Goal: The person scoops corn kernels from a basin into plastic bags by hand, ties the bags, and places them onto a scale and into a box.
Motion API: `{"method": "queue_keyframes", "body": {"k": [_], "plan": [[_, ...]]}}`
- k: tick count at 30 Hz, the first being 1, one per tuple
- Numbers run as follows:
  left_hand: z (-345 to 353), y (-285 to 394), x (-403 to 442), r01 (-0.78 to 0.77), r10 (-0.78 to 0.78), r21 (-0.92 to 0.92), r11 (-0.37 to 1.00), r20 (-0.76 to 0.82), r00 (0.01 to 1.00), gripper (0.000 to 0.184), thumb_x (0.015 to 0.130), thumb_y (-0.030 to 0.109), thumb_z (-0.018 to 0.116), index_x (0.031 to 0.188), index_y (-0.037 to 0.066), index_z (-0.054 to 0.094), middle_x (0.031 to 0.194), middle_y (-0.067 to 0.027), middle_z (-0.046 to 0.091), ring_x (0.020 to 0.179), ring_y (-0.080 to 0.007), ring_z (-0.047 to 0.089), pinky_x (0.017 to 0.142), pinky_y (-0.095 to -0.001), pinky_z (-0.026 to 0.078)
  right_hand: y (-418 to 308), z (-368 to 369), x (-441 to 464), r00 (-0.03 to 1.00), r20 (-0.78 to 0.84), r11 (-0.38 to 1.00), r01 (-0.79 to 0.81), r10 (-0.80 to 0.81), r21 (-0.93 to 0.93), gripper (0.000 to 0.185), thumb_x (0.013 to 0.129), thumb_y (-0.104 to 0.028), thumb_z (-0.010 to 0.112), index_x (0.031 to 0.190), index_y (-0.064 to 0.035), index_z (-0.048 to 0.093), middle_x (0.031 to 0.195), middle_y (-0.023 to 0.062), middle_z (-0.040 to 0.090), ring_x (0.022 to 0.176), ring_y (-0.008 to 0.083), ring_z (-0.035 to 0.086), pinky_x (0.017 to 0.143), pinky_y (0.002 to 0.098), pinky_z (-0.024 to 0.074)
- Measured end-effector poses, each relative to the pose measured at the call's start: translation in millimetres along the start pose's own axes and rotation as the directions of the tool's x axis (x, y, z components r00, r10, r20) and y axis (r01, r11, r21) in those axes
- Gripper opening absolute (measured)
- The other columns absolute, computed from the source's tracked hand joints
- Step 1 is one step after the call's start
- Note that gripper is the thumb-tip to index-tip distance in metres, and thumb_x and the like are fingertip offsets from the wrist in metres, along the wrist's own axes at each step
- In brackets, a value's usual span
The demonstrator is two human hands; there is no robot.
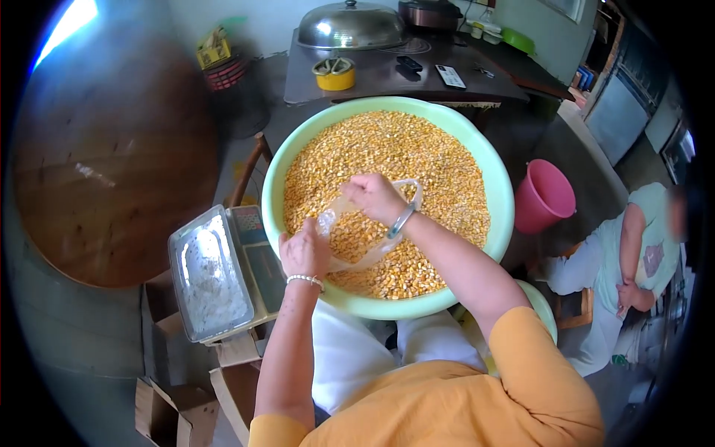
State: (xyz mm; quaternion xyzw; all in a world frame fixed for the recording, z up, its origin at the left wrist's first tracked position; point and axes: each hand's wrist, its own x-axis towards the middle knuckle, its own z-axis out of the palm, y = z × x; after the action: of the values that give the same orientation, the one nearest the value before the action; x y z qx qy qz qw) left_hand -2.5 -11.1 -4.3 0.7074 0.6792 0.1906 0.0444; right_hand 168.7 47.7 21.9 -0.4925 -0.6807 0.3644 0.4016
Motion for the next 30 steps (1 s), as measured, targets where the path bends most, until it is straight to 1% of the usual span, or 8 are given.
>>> {"method": "queue_keyframes", "body": {"k": [5,11,15,20,21,24,26,30], "plan": [[8,-6,1,-0.027,0.025,-0.04,0.999,-0.052,0.998,0.027,0.074,0.014,0.053,0.101,0.013,0.057,0.067,-0.0154,0.063,0.068,-0.0289,0.062,0.085,-0.0369,0.039,21,34,-12,0.983,0.125,0.915,0.171,-0.134,-0.365,0.027,0.082,-0.03,0.056,0.071,-0.0057,0.062,0.07,0.0158,0.061,0.066,0.0341,0.059,0.061,0.0422,0.0459],[6,-6,3,-0.012,0.012,0.005,1.0,-0.022,1.0,0.028,0.072,0.012,0.054,0.1,0.013,0.058,0.068,-0.0154,0.063,0.067,-0.0279,0.062,0.083,-0.0354,0.039,34,17,-23,0.983,0.161,0.883,0.156,-0.092,-0.442,0.018,0.082,-0.023,0.055,0.078,-0.0081,0.065,0.076,0.0133,0.064,0.067,0.0312,0.061,0.064,0.041,0.0479],[3,-4,2,-0.005,0.004,-0.039,0.999,-0.026,1.0,0.029,0.074,0.015,0.055,0.103,0.014,0.059,0.069,-0.015,0.064,0.07,-0.0272,0.063,0.087,-0.0351,0.039,35,-10,-29,0.902,-0.193,0.903,0.329,-0.387,-0.278,0.011,0.079,-0.006,0.056,0.084,-0.0059,0.066,0.077,0.0095,0.066,0.066,0.0218,0.063,0.064,0.0317,0.0511],[3,-3,1,-0.034,0.033,-0.024,0.999,-0.015,0.999,0.025,0.077,0.013,0.05,0.101,0.011,0.057,0.069,-0.0147,0.065,0.071,-0.0279,0.063,0.091,-0.0393,0.036,71,-68,-32,0.773,-0.622,0.975,0.022,0.124,0.221,0.013,0.079,0.001,0.052,0.085,-0.0014,0.064,0.072,0.0068,0.064,0.061,0.0105,0.06,0.057,0.0239,0.0492],[4,-2,1,-0.035,0.034,-0.009,0.999,-0.008,0.999,0.025,0.077,0.014,0.05,0.101,0.011,0.057,0.068,-0.0148,0.065,0.071,-0.0281,0.063,0.091,-0.0392,0.036,93,-78,-34,0.736,-0.646,0.969,-0.058,0.204,0.24,0.013,0.077,-0.002,0.055,0.084,-0.0042,0.065,0.074,0.0083,0.066,0.065,0.0157,0.062,0.061,0.0285,0.0506],[2,0,1,-0.033,0.033,0.014,0.999,-0.011,0.999,0.024,0.076,0.014,0.05,0.099,0.011,0.057,0.068,-0.0153,0.064,0.07,-0.0287,0.063,0.092,-0.0391,0.035,132,-84,-51,0.82,-0.5,0.817,-0.477,0.279,-0.325,0.012,0.077,-0.009,0.056,0.083,-0.0079,0.066,0.079,0.0102,0.066,0.072,0.0224,0.064,0.067,0.0344,0.0509],[2,1,0,-0.03,0.03,0.016,0.999,-0.014,0.999,0.024,0.076,0.015,0.051,0.099,0.011,0.057,0.068,-0.0156,0.064,0.07,-0.0289,0.063,0.093,-0.039,0.035,142,-71,-53,0.905,-0.297,0.707,-0.423,0.304,-0.567,0.013,0.076,-0.017,0.058,0.082,-0.0114,0.068,0.083,0.011,0.066,0.08,0.0272,0.064,0.072,0.0385,0.05],[4,1,2,-0.014,0.014,0.022,1.0,-0.022,1.0,0.023,0.076,0.016,0.051,0.098,0.011,0.057,0.068,-0.016,0.064,0.07,-0.029,0.063,0.093,-0.039,0.036,73,-41,-63,0.865,-0.172,0.671,-0.478,0.471,-0.568,0.023,0.078,-0.025,0.056,0.09,-0.0073,0.065,0.091,0.0166,0.065,0.087,0.0315,0.062,0.077,0.0406,0.0482]]}}
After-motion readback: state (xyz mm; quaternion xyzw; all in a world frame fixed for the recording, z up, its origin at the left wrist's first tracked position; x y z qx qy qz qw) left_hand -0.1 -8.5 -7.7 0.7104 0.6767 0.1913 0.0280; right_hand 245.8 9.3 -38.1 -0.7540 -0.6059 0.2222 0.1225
